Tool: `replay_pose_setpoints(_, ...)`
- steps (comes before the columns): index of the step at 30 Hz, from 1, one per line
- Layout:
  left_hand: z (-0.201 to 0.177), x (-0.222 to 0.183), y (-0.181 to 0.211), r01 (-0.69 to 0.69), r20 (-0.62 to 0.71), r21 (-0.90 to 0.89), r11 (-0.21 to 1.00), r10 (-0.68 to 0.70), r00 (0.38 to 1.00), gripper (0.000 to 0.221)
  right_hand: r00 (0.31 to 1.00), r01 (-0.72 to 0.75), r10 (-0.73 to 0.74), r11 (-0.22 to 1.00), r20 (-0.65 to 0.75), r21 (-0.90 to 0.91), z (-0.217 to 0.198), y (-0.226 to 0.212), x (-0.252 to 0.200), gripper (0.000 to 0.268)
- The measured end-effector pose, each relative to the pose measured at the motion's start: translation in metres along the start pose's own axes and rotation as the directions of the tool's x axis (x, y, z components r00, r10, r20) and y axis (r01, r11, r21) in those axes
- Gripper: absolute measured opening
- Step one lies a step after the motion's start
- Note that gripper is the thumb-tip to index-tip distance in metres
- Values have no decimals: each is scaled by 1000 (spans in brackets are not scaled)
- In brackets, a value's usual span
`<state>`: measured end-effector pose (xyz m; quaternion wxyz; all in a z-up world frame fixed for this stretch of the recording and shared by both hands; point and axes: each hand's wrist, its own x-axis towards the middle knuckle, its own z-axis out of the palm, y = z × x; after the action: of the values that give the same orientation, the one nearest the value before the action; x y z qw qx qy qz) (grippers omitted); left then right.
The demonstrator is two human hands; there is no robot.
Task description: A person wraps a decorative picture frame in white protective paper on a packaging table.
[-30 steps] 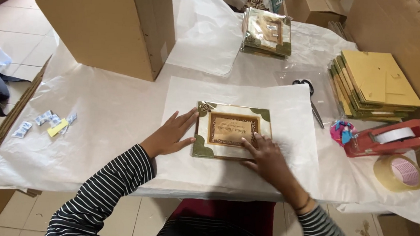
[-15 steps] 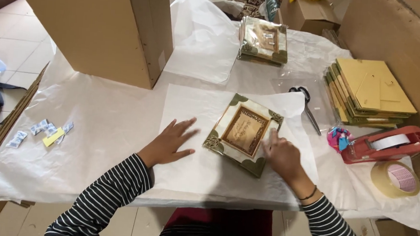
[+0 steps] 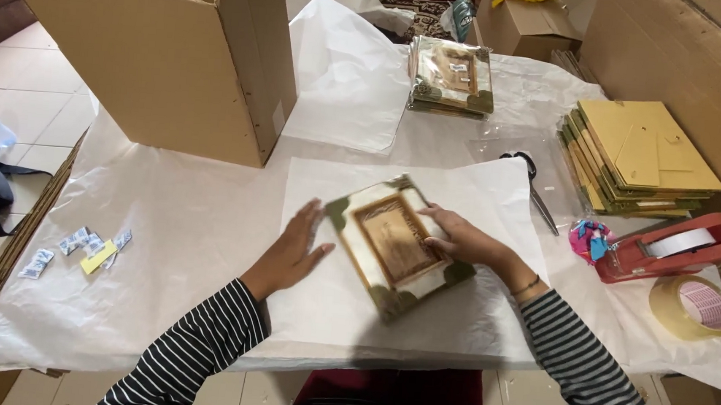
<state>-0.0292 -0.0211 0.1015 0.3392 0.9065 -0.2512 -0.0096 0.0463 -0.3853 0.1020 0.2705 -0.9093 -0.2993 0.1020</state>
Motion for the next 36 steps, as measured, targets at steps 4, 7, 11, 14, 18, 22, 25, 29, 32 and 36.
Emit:
replay_pose_setpoints(4, 12, 3, -27, 62, -36, -56, 997, -64, 997, 67, 981, 72, -91, 990, 174, 117, -17, -17, 11, 52)
replay_pose_setpoints(7, 27, 6, -50, -41, -7, 170, 985, 43, 999, 65, 977, 109, -137, 979, 165, 170, -12, -12, 19, 51)
replay_pose_setpoints(11, 23, 2, -45, -171, 0, 135, 976, 172, 985, 66, 982, -152, 88, 894, -169, -421, 21, 33, 17, 53)
replay_pose_setpoints(14, 17, 1, -42, -260, -43, 25, 965, 261, 964, 56, 909, -335, 126, 789, -398, -515, 25, 32, -23, 45)
replay_pose_setpoints(18, 19, 0, -43, -342, -125, -189, 920, 323, 938, 28, 768, -549, 370, 800, -523, -241, 20, 30, -98, 48)
replay_pose_setpoints(22, 21, 0, -35, -356, -152, -194, 914, 331, 931, 29, 741, -528, 505, 845, -443, 81, 32, -12, -122, 42)
replay_pose_setpoints(25, 22, 1, -29, -344, -138, -172, 923, 323, 936, 31, 826, -389, 407, 912, -389, 128, 58, 14, -110, 46)
replay_pose_setpoints(29, 16, -4, -18, -369, -137, -124, 921, 353, 926, 45, 795, -337, 328, 938, -511, 77, 60, 25, -89, 35)
replay_pose_setpoints(32, 14, -3, -15, -374, -142, -96, 923, 359, 923, 49, 798, -289, 273, 956, -537, 56, 60, 34, -83, 33)
replay_pose_setpoints(36, 17, -4, -19, -398, -129, -60, 915, 388, 912, 60, 773, -215, 192, 976, -605, 35, 37, 32, -105, 18)
